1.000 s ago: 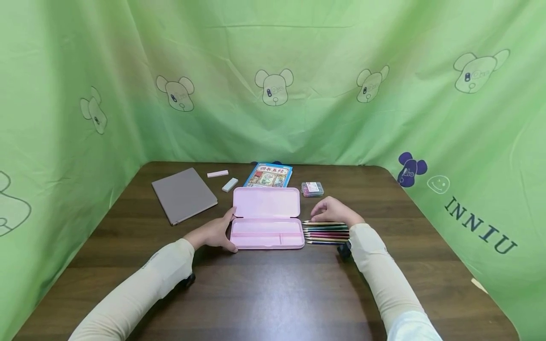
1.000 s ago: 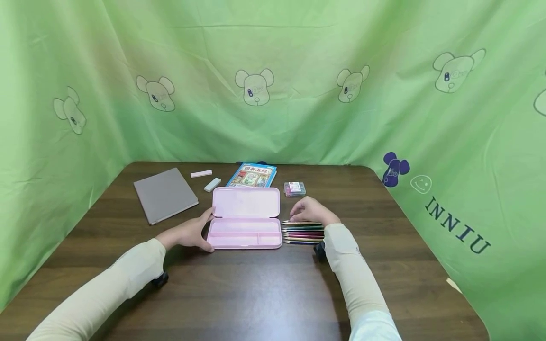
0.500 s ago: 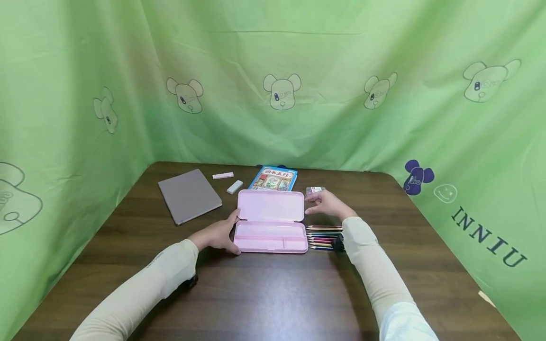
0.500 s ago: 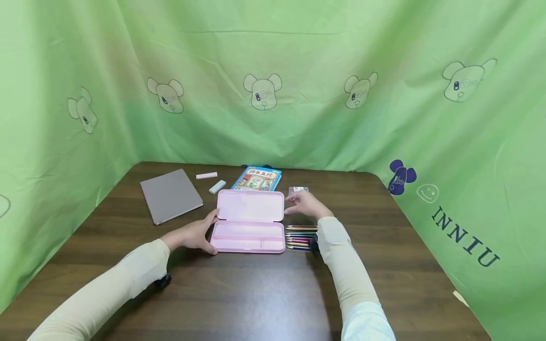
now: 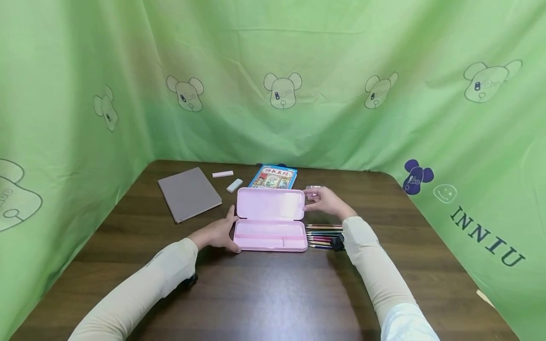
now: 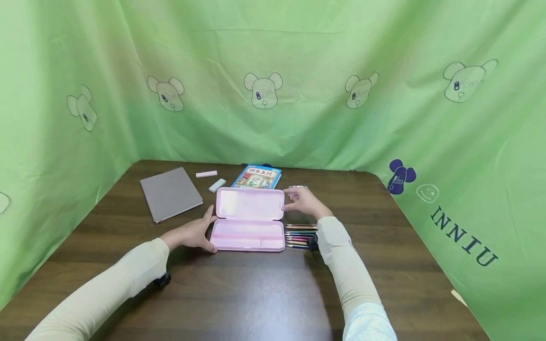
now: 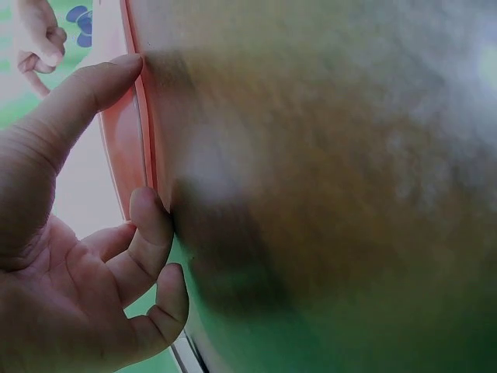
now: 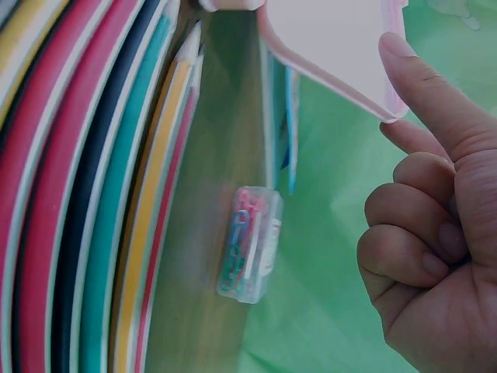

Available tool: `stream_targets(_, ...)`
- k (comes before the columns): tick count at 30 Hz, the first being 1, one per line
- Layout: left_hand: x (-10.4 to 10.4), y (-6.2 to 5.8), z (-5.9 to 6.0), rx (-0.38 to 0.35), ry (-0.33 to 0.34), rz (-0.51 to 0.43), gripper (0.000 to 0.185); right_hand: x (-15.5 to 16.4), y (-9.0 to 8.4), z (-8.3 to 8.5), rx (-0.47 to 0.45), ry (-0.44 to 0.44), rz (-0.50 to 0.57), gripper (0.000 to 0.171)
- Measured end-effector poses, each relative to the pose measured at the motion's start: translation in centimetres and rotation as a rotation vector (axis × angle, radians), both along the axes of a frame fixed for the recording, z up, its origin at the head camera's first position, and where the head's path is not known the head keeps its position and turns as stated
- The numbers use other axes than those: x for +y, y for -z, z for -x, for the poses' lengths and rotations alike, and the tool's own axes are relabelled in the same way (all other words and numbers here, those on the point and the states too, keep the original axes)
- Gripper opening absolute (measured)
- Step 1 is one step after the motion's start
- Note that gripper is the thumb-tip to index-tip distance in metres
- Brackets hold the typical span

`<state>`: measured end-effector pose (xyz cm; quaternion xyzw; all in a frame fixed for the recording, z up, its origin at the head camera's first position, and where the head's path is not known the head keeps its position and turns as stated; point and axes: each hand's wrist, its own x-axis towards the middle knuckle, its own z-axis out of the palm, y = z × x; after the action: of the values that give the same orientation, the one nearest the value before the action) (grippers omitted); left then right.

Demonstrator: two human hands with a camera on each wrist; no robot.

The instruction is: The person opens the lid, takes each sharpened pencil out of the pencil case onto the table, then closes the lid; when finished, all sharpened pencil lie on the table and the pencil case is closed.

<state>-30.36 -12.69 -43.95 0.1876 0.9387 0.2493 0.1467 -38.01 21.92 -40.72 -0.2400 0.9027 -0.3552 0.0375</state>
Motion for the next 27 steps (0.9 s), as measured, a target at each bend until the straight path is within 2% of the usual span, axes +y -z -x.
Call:
stream_targets(7,-0.2,0.0,0.3,0.025,0.023,-0.002,0.130,0.4,-1.5,-2.4,0.064,0.012,-0.080,0.060)
stream_targets(12,-0.2,0.0,0.3,0.044,0.050,-0.050,0.128,0.7,-1.8,-4.3,0.070,0.011,-0.107,0.055)
stream_targets(17,-0.3,0.1,0.3,0.038,0.047,-0.055,0.121,0.7,-1.6,-5.5,0.094,-0.013,-0.118,0.047)
stream_targets(21,-0.3,0.1,0.4,0.053,0.056,-0.058,0.110,0.4,-1.3,-6.3,0.073,-0.050,-0.126,0.040)
stream_targets(27,-0.5,0.2,0.5,0.061,0.065,-0.061,0.102,-0.3,-0.1,-6.9,0.091,-0.101,-0.182,0.038)
